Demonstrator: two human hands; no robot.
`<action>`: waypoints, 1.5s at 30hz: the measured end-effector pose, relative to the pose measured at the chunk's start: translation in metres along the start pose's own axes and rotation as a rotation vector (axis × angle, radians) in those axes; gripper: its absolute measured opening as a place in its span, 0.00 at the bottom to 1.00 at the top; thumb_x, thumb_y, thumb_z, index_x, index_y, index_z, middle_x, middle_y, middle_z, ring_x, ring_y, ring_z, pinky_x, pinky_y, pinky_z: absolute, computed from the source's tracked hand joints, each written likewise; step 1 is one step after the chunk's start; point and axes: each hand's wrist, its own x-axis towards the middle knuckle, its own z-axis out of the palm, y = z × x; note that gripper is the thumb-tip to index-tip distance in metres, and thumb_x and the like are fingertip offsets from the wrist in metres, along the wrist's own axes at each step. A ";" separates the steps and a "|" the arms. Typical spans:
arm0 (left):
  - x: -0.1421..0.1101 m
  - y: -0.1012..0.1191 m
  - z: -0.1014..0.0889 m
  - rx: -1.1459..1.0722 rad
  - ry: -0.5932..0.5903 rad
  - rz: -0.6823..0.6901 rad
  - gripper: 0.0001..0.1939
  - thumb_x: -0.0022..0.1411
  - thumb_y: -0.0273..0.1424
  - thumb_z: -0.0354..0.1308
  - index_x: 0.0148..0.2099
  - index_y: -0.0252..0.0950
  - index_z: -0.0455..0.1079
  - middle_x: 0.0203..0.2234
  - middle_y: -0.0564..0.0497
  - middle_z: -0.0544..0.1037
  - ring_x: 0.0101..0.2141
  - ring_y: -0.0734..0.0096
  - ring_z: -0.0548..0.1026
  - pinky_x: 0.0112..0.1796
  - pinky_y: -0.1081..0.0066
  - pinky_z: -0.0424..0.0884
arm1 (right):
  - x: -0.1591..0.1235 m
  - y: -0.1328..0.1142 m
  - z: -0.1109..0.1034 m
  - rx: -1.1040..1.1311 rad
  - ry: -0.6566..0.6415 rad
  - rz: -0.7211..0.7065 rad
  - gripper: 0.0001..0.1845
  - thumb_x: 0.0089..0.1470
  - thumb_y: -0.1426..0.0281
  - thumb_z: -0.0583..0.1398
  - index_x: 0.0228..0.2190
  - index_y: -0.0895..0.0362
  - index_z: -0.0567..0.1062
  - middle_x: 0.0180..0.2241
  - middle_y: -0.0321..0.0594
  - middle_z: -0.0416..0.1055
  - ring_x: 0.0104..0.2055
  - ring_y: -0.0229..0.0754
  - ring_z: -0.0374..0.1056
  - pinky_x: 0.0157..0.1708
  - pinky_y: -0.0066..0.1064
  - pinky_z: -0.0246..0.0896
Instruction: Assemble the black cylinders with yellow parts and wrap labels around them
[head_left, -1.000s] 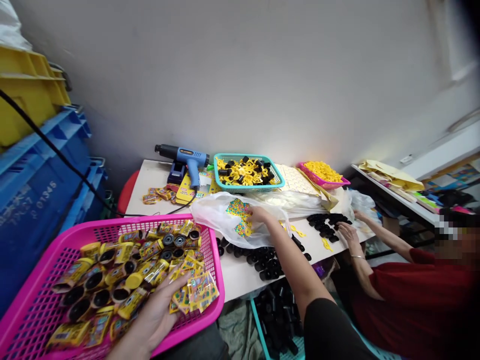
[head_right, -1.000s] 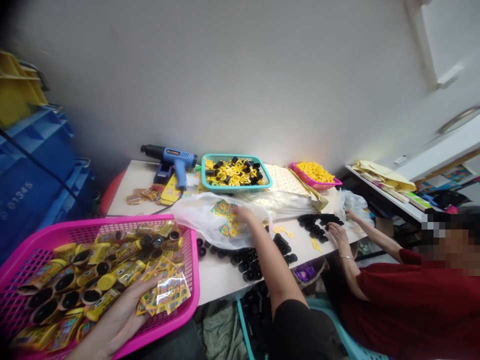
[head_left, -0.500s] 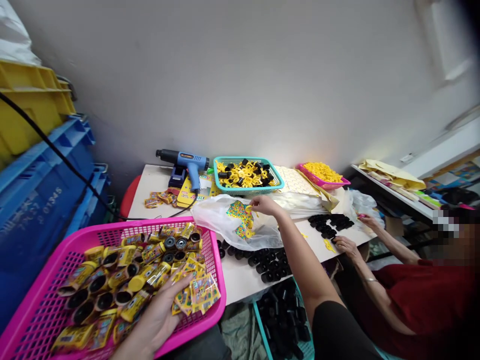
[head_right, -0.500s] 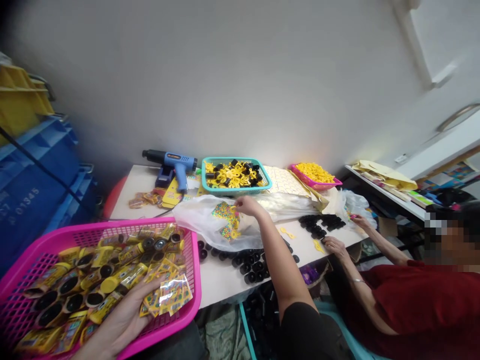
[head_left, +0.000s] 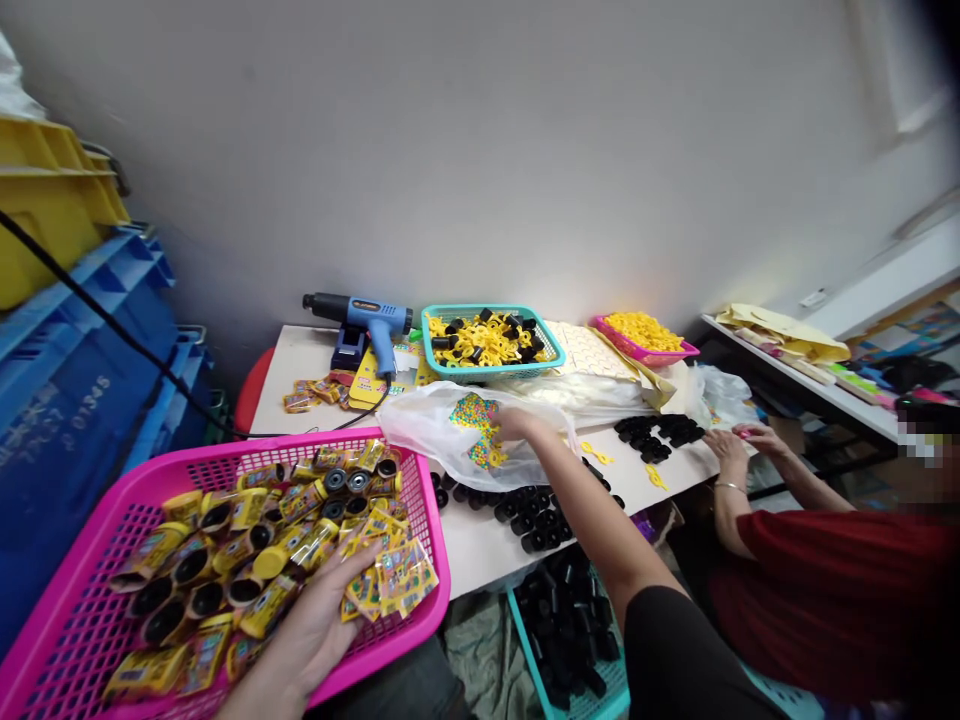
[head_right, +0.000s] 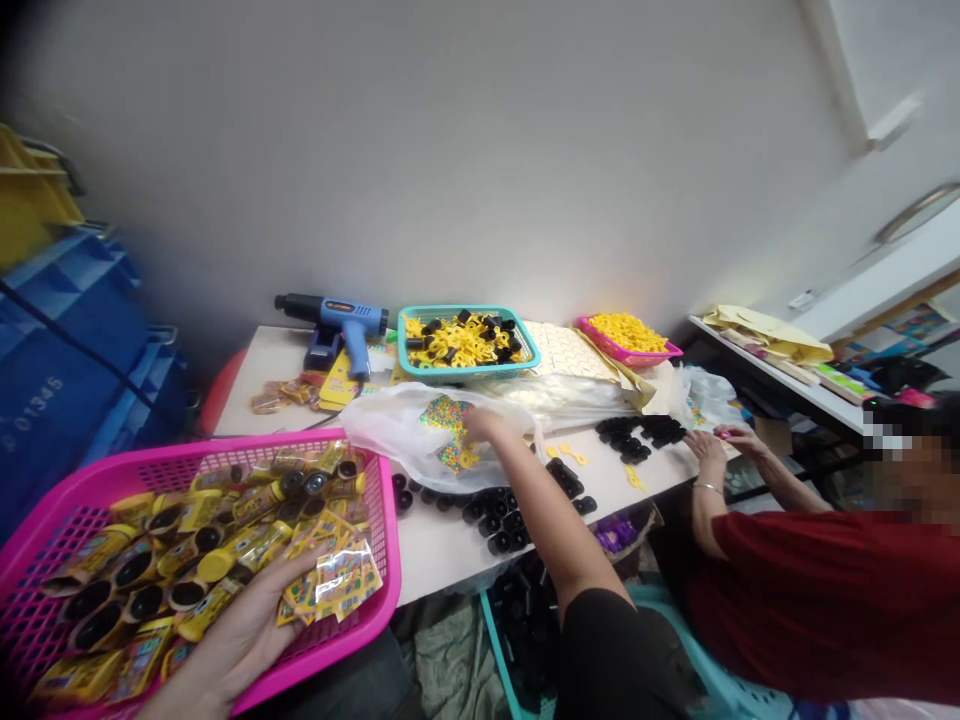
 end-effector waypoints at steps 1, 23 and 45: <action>0.001 0.000 0.000 0.002 -0.004 -0.007 0.29 0.52 0.19 0.63 0.57 0.35 0.65 0.39 0.43 0.82 0.40 0.54 0.80 0.41 0.60 0.78 | -0.003 0.003 0.012 -0.019 -0.016 0.005 0.15 0.61 0.65 0.57 0.48 0.57 0.70 0.49 0.44 0.68 0.45 0.43 0.69 0.44 0.41 0.68; 0.000 -0.001 -0.002 0.013 0.002 0.002 0.28 0.51 0.20 0.65 0.55 0.36 0.67 0.39 0.44 0.82 0.40 0.55 0.80 0.41 0.59 0.78 | -0.042 0.004 0.029 -0.298 -0.107 -0.267 0.13 0.50 0.69 0.62 0.40 0.53 0.78 0.37 0.44 0.78 0.42 0.49 0.72 0.41 0.33 0.61; -0.006 0.000 0.005 -0.084 -0.124 0.030 0.23 0.56 0.21 0.60 0.55 0.33 0.68 0.41 0.41 0.81 0.40 0.56 0.80 0.43 0.62 0.76 | -0.155 -0.101 0.079 0.742 -0.290 -0.491 0.43 0.46 0.53 0.64 0.61 0.49 0.57 0.48 0.46 0.71 0.45 0.50 0.70 0.44 0.41 0.66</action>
